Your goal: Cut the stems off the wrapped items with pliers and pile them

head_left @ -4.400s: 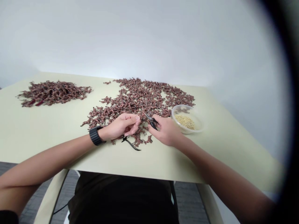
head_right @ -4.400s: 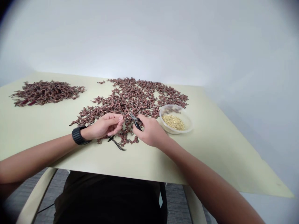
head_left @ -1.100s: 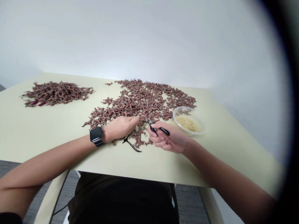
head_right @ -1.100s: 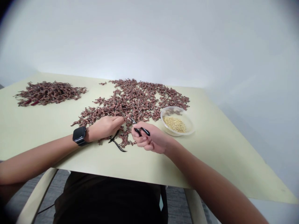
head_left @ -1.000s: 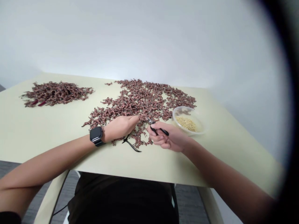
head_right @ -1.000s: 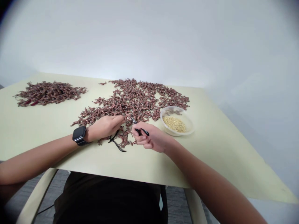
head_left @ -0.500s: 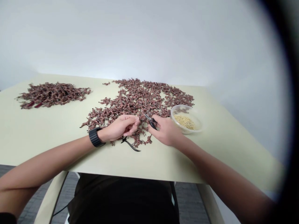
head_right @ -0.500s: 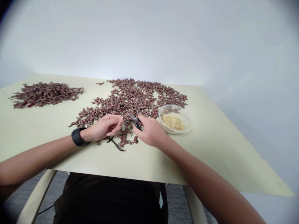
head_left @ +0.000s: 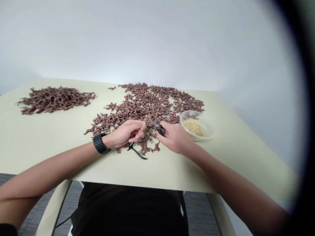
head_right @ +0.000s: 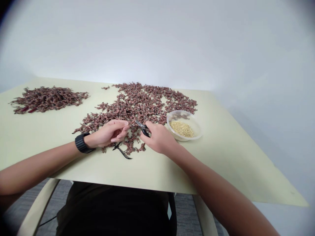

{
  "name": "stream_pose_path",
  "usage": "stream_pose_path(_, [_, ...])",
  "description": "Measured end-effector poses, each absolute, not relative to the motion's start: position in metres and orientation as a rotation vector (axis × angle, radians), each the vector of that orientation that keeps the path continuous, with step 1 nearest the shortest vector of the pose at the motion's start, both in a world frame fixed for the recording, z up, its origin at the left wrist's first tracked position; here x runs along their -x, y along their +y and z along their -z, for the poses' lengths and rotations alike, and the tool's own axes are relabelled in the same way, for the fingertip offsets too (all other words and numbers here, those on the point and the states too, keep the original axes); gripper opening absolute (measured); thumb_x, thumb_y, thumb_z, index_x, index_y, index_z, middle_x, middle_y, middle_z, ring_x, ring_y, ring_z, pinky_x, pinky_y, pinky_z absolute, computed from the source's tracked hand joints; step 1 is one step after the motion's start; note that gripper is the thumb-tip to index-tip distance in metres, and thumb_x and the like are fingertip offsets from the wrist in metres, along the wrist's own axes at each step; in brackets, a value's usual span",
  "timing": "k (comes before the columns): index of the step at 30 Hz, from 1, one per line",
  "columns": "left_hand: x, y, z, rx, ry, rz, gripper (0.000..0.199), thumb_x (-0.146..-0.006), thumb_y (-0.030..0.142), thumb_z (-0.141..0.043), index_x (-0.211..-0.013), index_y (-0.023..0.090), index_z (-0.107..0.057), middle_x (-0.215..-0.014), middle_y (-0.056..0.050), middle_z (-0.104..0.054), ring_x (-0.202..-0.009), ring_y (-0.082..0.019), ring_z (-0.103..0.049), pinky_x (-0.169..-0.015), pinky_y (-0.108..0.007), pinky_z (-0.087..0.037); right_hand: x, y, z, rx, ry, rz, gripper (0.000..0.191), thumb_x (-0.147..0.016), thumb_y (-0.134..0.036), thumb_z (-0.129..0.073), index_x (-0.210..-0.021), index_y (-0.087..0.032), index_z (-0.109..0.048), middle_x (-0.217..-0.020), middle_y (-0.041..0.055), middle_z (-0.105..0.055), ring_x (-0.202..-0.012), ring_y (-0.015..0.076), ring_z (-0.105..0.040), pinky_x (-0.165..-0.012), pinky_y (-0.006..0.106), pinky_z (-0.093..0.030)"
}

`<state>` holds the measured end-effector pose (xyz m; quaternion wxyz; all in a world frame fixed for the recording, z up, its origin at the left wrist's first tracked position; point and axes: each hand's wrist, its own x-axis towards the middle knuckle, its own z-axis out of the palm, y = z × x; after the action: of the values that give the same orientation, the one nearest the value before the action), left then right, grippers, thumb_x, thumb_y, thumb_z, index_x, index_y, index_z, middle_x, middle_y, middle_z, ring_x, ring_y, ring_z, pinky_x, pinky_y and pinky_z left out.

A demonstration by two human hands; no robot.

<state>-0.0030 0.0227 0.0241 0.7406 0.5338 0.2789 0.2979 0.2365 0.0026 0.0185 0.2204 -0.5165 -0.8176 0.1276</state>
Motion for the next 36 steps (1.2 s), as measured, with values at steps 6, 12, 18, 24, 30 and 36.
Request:
stream_pose_path(6, [0.004,0.023,-0.027,-1.149,0.609,-0.641,0.033,-0.100,0.039,-0.055,-0.076,0.017,-0.049,-0.055,0.004,-0.049,-0.038,-0.004,-0.033,-0.041,-0.019,-0.020,-0.238,0.002,-0.018,1.429,-2.266,-0.366,0.030,-0.093,-0.042,-0.055,-0.077,-0.023,-0.040,-0.063,-0.0031,-0.050,-0.054,0.0128,-0.041,-0.056,0.029,-0.022])
stream_pose_path(12, [0.005,0.023,-0.026,-1.176,0.594,-0.632,0.034,-0.101,0.040,-0.055,-0.076,0.017,-0.050,-0.056,0.005,-0.047,-0.039,-0.004,-0.030,-0.042,-0.020,-0.021,-0.237,0.001,-0.022,1.433,-2.251,-0.403,0.030,-0.093,-0.041,-0.057,-0.076,-0.023,-0.040,-0.059,-0.0045,-0.047,-0.052,0.0121,-0.039,-0.055,0.029,-0.022])
stream_pose_path(18, [0.001,0.016,-0.024,-1.510,0.675,-0.664,0.044,-0.103,0.049,-0.050,-0.075,0.016,-0.054,-0.056,0.004,-0.046,-0.044,-0.006,-0.031,-0.045,-0.021,-0.022,-0.229,-0.002,-0.020,1.401,-2.140,-0.772,0.030,-0.094,-0.038,-0.054,-0.072,-0.022,-0.042,-0.064,-0.0033,-0.051,-0.060,0.0133,-0.045,-0.058,0.029,-0.028])
stream_pose_path(24, [-0.002,0.010,-0.024,-1.867,0.827,-0.748,0.044,-0.105,0.044,-0.048,-0.071,0.015,-0.055,-0.060,0.003,-0.049,-0.051,-0.007,-0.042,-0.053,-0.020,-0.033,-0.223,-0.004,-0.018,1.293,-1.955,-1.201,0.030,-0.094,-0.039,-0.051,-0.072,-0.022,-0.038,-0.066,-0.0042,-0.039,-0.062,0.0126,-0.038,-0.057,0.027,-0.029])
stream_pose_path(30, [-0.002,0.010,-0.022,-1.996,0.906,-0.794,0.040,-0.104,0.040,-0.049,-0.074,0.016,-0.055,-0.061,0.003,-0.053,-0.054,-0.008,-0.046,-0.055,-0.021,-0.035,-0.221,-0.007,-0.020,1.300,-1.780,-1.438,0.031,-0.094,-0.043,-0.050,-0.074,-0.023,-0.037,-0.063,-0.0050,-0.037,-0.056,0.0118,-0.033,-0.052,0.028,-0.027])
stream_pose_path(36, [-0.001,0.014,-0.025,-1.473,0.696,-0.687,0.039,-0.106,0.045,-0.044,-0.078,0.017,-0.051,-0.056,0.004,-0.051,-0.042,-0.006,-0.035,-0.043,-0.021,-0.024,-0.226,0.000,-0.015,1.422,-2.086,-0.693,0.028,-0.091,-0.039,-0.059,-0.075,-0.022,-0.043,-0.064,-0.0035,-0.050,-0.059,0.0130,-0.041,-0.058,0.029,-0.027])
